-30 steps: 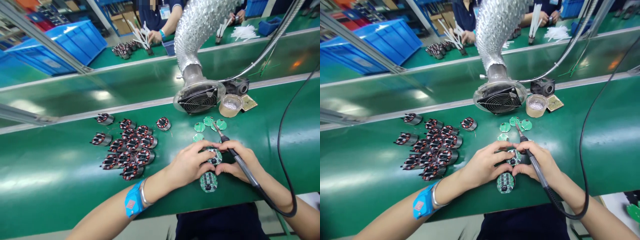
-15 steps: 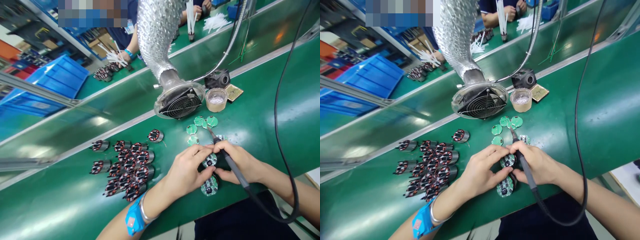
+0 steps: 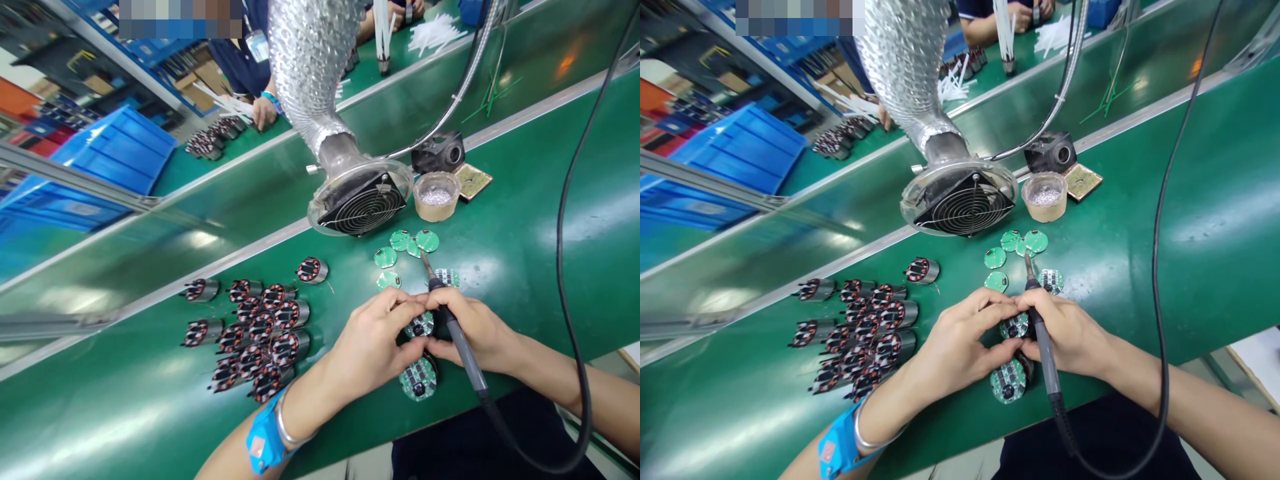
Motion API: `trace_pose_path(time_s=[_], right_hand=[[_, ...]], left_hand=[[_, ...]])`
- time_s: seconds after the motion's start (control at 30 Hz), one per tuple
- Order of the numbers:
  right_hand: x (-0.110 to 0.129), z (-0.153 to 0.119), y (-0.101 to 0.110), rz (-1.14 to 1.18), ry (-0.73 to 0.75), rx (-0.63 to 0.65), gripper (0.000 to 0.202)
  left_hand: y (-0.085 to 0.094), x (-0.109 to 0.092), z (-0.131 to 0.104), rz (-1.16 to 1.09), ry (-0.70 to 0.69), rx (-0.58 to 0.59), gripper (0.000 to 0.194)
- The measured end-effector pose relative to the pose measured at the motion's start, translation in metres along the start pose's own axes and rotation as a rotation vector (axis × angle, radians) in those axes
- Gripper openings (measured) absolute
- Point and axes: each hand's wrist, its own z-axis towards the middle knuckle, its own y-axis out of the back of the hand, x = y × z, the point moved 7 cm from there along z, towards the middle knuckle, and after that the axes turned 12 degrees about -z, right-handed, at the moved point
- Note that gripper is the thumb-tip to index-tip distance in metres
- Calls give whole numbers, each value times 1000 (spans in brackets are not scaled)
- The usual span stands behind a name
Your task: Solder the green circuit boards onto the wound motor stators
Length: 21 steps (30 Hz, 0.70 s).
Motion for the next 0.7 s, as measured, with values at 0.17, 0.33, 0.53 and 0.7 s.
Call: trace_pose_path(time_s=[0.17,0.33,0.53,0.7], right_hand=[[-1,0,1,27,20,-9,46],[-2,-6,-4,3,-17,11,45],[-6,-9,-8,40,-99,80,50],[-5,-8,-6,69,-106,89,49]], left_hand=[[-1,2,-2,-18,2,22,41],[-3,4,-8,-12,-127,-64,35],[-5,8,-11,-129,-278,-159,40],[-7,13,-11,-236,-314,-184,39]])
